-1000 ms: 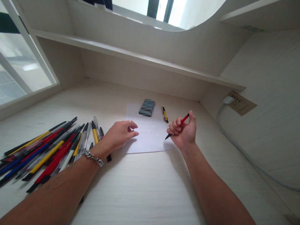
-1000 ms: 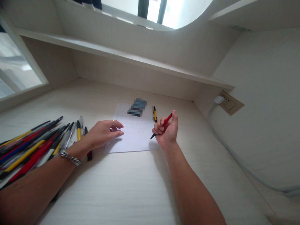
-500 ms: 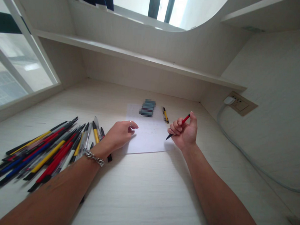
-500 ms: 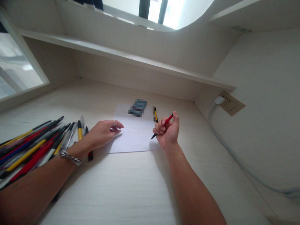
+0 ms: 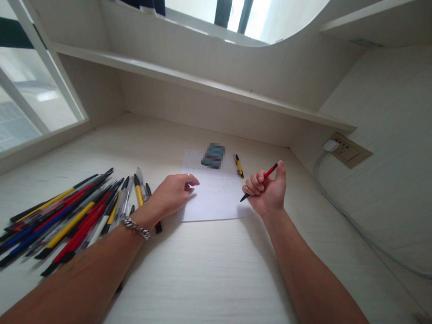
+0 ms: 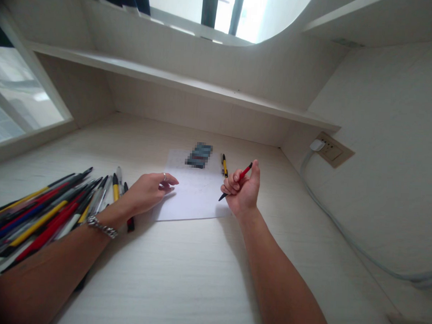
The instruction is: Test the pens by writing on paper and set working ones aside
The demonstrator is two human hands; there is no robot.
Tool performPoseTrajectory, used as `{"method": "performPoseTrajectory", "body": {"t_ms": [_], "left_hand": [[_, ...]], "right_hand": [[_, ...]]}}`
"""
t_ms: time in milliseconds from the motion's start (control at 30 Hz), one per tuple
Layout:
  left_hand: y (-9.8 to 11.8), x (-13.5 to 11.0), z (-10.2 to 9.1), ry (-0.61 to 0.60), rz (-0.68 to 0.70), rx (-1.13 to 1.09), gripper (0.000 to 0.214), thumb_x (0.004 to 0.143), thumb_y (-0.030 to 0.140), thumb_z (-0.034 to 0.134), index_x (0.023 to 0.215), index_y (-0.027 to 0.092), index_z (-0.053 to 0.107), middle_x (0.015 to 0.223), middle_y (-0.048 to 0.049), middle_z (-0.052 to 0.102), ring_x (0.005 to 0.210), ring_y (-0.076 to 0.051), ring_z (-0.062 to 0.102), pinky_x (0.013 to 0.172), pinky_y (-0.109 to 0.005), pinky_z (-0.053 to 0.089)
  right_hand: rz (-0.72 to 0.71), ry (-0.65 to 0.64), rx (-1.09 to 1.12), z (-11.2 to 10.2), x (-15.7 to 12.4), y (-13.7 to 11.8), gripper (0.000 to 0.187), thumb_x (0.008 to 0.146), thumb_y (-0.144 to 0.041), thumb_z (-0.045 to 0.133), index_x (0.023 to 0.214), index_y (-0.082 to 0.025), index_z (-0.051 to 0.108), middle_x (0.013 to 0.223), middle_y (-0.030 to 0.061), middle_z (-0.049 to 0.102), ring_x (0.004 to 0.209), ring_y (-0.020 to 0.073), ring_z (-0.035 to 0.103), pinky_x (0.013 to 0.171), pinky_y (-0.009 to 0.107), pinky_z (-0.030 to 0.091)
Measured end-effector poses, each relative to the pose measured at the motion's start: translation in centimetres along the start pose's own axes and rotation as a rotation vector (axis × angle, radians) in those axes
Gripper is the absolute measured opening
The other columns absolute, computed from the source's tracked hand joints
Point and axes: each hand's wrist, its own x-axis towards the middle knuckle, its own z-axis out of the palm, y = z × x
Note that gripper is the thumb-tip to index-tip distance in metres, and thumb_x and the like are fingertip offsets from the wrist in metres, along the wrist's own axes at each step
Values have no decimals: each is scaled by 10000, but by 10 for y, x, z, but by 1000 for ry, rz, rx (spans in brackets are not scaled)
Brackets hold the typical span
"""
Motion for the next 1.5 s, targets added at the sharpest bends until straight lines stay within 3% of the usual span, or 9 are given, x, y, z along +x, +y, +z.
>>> {"method": "performPoseTrajectory", "body": {"t_ms": [333, 467, 567, 667, 767, 900, 1033, 1233, 1500], "left_hand": [[-11, 1, 1, -21, 16, -30, 332, 742, 151, 590, 1050, 219, 693, 998, -34, 730, 854, -181, 665, 766, -274, 518], [-12, 0, -4, -60, -8, -42, 407, 697, 217, 661, 1104, 221, 671, 1048, -41, 716, 935, -203, 653, 802, -285, 512], [-11, -1, -12, -136, -30, -32, 525, 636, 229, 708, 1157, 222, 645, 1111, -49, 697, 1002, -217, 637, 849, -294, 501], [-11, -2, -21, -210, -44, -13, 610, 583, 252, 746, 1181, 226, 631, 1172, -57, 671, 1051, -236, 619, 883, -313, 490], [-14, -2, -27, -259, -47, 9, 646, 555, 259, 760, 1188, 230, 633, 1190, -63, 659, 1074, -249, 608, 898, -319, 483], [-21, -1, -29, -263, -4, 73, 609, 554, 289, 767, 1153, 240, 665, 1191, -73, 643, 1083, -261, 586, 933, -334, 457], [-24, 0, -28, -255, 21, 127, 557, 557, 314, 771, 1105, 259, 689, 1164, -70, 630, 1092, -273, 557, 935, -341, 445], [-21, 1, -28, -289, 19, 152, 547, 570, 304, 770, 1107, 237, 693, 1215, -91, 589, 1133, -290, 515, 969, -350, 421], [-15, 1, -29, -286, -7, 166, 539, 563, 285, 782, 1093, 231, 699, 1209, -95, 586, 1153, -296, 502, 987, -357, 414]], "right_hand": [[-22, 18, 1, -1, 2, 2, 588, 759, -736, 524, 535, -193, 522, 410, -54, 367, 368, 68, 299, 390, 224, 255], [-53, 144, -71, 0, 5, 11, 428, 752, -572, 681, 618, -178, 580, 535, -23, 537, 455, 70, 464, 394, 200, 302], [-68, 252, -213, 0, 7, 20, 475, 777, -624, 613, 627, -173, 592, 610, 20, 624, 528, 107, 565, 436, 217, 399], [-96, 339, -401, 1, 5, 28, 566, 773, -715, 535, 610, -175, 585, 473, -1, 547, 404, 95, 483, 375, 216, 344], [-19, 267, -480, 9, -1, 36, 566, 756, -722, 550, 666, -169, 626, 407, -23, 481, 349, 85, 412, 348, 208, 285], [153, 85, -511, 23, -12, 48, 459, 762, -602, 637, 863, -158, 694, 685, 74, 691, 584, 151, 621, 502, 241, 454], [37, -2, -762, 30, -17, 66, 251, 703, -391, 764, 797, -179, 668, 638, 29, 675, 577, 122, 585, 532, 221, 421], [32, -37, -861, 33, -14, 87, 228, 771, -424, 671, 824, -202, 664, 619, 7, 636, 532, 121, 536, 482, 232, 378], [-18, -3, -1028, 44, -8, 107, 104, 719, -296, 659, 749, -196, 665, 640, 19, 651, 572, 147, 568, 517, 261, 405]]}}
